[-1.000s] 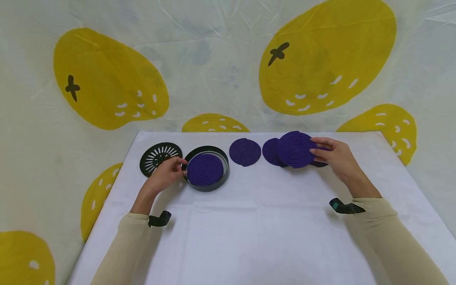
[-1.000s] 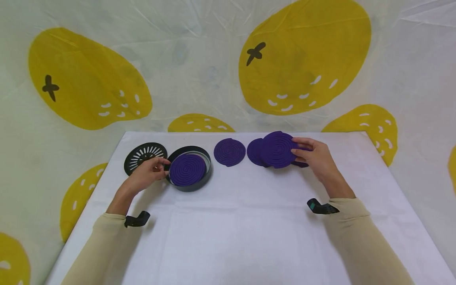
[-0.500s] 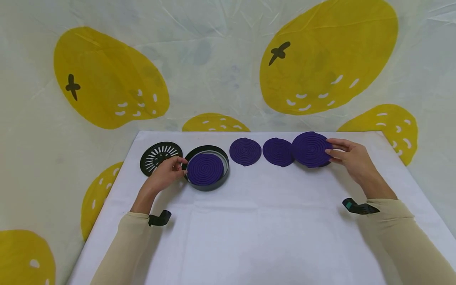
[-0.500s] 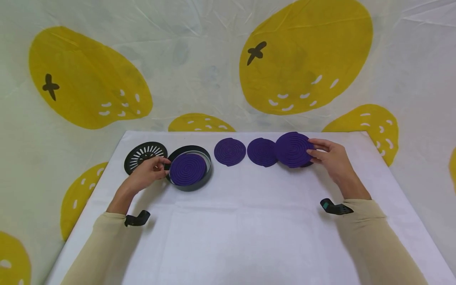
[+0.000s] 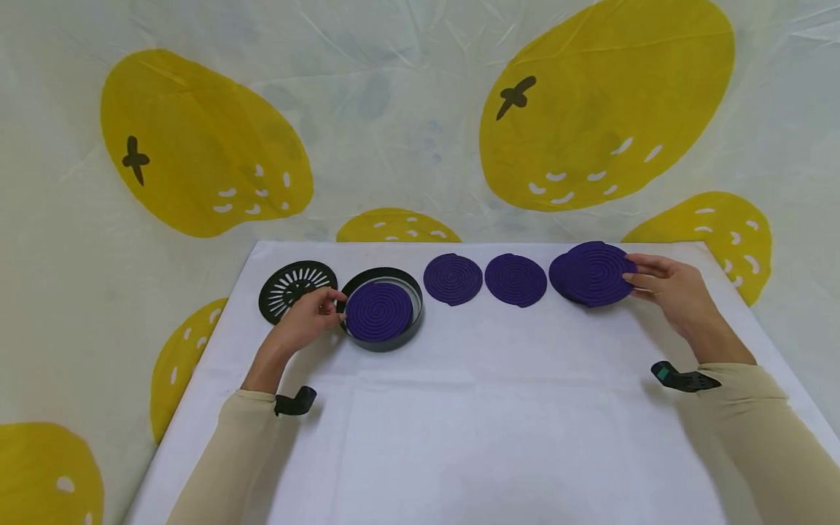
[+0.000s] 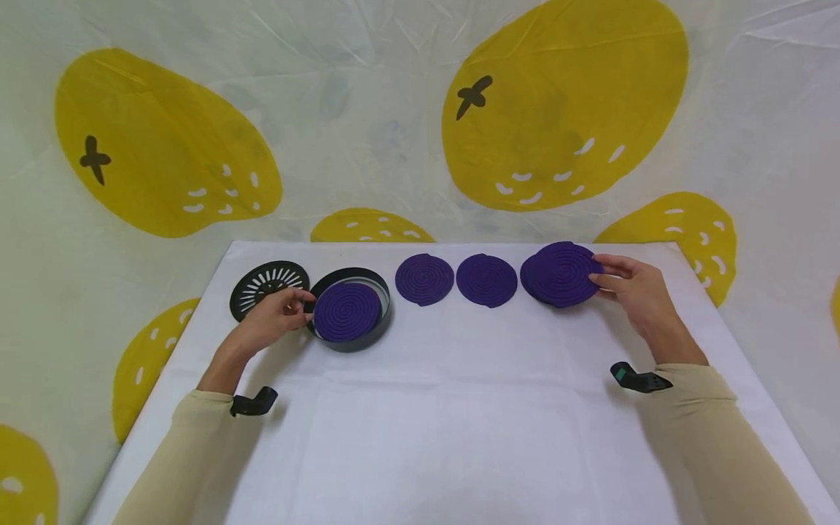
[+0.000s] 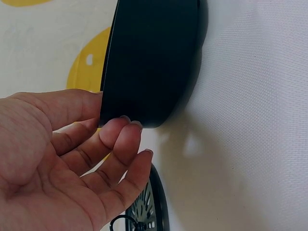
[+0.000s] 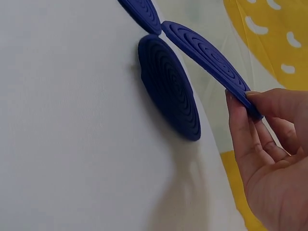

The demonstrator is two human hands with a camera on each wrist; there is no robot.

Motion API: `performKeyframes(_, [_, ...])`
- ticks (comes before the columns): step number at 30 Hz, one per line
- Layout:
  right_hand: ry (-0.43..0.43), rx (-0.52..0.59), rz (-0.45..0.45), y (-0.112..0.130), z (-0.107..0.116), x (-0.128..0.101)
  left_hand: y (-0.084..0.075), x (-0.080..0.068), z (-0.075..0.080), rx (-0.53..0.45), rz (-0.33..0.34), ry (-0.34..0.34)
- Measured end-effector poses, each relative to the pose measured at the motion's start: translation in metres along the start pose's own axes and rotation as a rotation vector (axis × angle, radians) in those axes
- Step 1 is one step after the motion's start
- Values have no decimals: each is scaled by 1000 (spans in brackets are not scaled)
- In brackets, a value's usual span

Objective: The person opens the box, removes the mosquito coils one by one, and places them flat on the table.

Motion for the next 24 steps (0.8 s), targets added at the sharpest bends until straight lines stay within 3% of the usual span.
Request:
performKeyframes(13, [-77,-5,-56,-6,34,4,0,0,0,-8,1,1])
performKeyframes(24, [-93,63,-67,-6,53,3,0,0,-1,-7,3,1])
Point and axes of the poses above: each hand's wrist, its own x-axis towards the middle knuckle, its own z-axis out of the back of the hand, y = z × x, the point moved 7 cm from there along x, towards the middle knuckle, and after that the axes turned 15 degrees about -z, right-handed, at the moved point
